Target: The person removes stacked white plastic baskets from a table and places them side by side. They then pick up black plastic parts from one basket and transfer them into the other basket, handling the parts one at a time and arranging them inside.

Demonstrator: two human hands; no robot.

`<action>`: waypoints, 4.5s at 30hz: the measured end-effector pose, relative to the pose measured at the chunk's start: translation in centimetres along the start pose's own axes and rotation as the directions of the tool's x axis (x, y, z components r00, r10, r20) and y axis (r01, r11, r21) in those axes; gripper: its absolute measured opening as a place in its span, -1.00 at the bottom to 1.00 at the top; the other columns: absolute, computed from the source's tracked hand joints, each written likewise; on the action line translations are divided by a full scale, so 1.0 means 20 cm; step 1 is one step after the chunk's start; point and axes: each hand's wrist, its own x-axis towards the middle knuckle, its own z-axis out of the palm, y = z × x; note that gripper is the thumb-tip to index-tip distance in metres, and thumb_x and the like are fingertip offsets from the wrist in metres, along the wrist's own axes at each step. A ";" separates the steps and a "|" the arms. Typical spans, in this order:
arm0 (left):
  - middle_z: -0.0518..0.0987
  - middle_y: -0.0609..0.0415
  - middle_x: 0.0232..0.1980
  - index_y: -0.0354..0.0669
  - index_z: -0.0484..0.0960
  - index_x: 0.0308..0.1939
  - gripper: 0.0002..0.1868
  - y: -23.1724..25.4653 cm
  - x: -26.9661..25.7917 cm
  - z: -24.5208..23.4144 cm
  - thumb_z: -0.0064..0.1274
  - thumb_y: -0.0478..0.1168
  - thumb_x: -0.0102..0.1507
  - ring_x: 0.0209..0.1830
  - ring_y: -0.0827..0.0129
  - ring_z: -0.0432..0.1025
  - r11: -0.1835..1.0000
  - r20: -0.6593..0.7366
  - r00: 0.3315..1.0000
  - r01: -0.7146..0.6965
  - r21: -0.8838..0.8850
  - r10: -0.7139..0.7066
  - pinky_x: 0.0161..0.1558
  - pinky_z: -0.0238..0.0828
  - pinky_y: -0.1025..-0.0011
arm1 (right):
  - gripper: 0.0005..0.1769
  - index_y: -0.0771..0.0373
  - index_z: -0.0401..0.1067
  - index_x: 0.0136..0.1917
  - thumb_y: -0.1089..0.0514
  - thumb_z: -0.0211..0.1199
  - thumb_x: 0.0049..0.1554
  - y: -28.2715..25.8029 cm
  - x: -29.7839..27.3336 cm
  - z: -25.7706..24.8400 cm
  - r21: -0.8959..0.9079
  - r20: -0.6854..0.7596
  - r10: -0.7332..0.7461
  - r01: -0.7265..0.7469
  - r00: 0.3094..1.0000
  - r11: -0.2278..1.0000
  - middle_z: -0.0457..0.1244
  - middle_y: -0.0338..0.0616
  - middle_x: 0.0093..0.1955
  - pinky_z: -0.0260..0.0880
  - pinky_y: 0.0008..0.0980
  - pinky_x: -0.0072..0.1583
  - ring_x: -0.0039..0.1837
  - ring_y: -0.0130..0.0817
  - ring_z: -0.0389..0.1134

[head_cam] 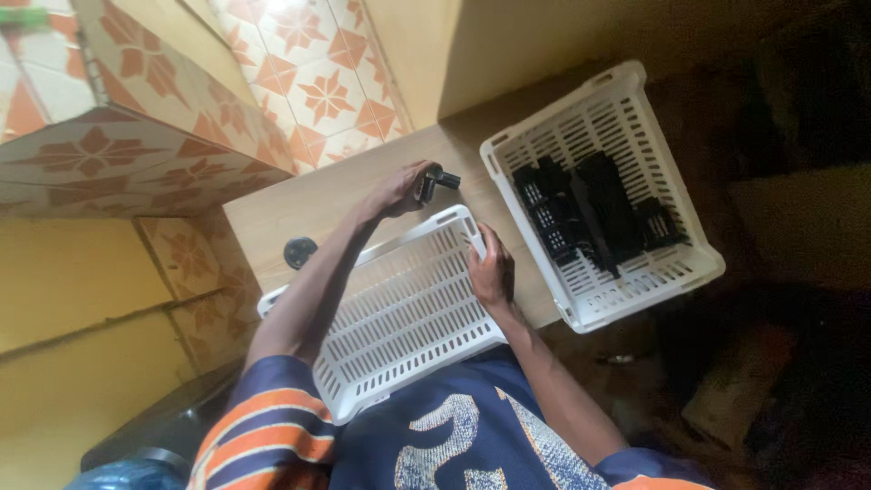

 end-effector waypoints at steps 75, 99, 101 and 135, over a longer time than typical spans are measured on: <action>0.40 -0.13 0.39 -0.04 0.16 0.63 -0.28 0.59 -1.78 0.32 -0.10 0.10 0.43 0.35 0.03 0.43 0.573 -0.539 0.245 0.555 -0.603 -0.806 0.34 0.43 0.04 | -0.41 0.30 0.33 0.43 0.24 0.25 0.13 0.05 0.01 0.08 -0.227 -0.052 -0.102 0.087 0.993 0.970 0.33 0.23 0.28 0.38 0.06 0.16 0.21 0.21 0.39; 0.57 -0.17 0.25 -0.23 0.31 0.55 -0.30 0.31 -1.80 0.49 0.13 -0.07 0.39 0.06 0.26 0.52 0.633 -0.613 0.170 0.301 -0.714 -0.772 0.03 0.52 0.33 | -0.55 0.33 0.39 0.35 0.22 0.29 0.20 -0.02 -0.25 -0.36 -0.305 -0.115 -0.400 0.351 0.909 0.885 0.34 0.09 0.24 0.46 -0.10 0.29 0.25 -0.04 0.40; 0.56 -0.16 0.22 -0.19 0.32 0.56 -0.30 0.36 -1.79 0.49 0.14 -0.06 0.39 0.05 0.27 0.51 0.588 -0.600 0.115 0.411 -0.697 -0.791 0.01 0.52 0.31 | -0.76 0.30 0.50 0.19 0.24 0.27 0.25 0.12 -0.21 -0.50 -0.268 -0.213 -0.288 0.227 0.934 0.936 0.38 0.04 0.09 0.46 -0.12 0.16 0.11 -0.06 0.43; 0.69 -0.05 0.06 -0.14 0.70 0.04 -0.81 1.36 -1.22 1.01 0.09 -0.23 0.37 0.09 0.21 0.54 0.742 -0.811 0.092 0.472 -0.475 -0.578 0.22 0.46 0.18 | -0.47 0.29 0.57 -0.12 -0.26 0.24 0.25 0.57 -0.13 -0.86 0.225 0.396 0.238 -0.345 0.887 0.911 0.33 -0.12 -0.28 0.24 -0.23 -0.22 -0.31 -0.33 0.25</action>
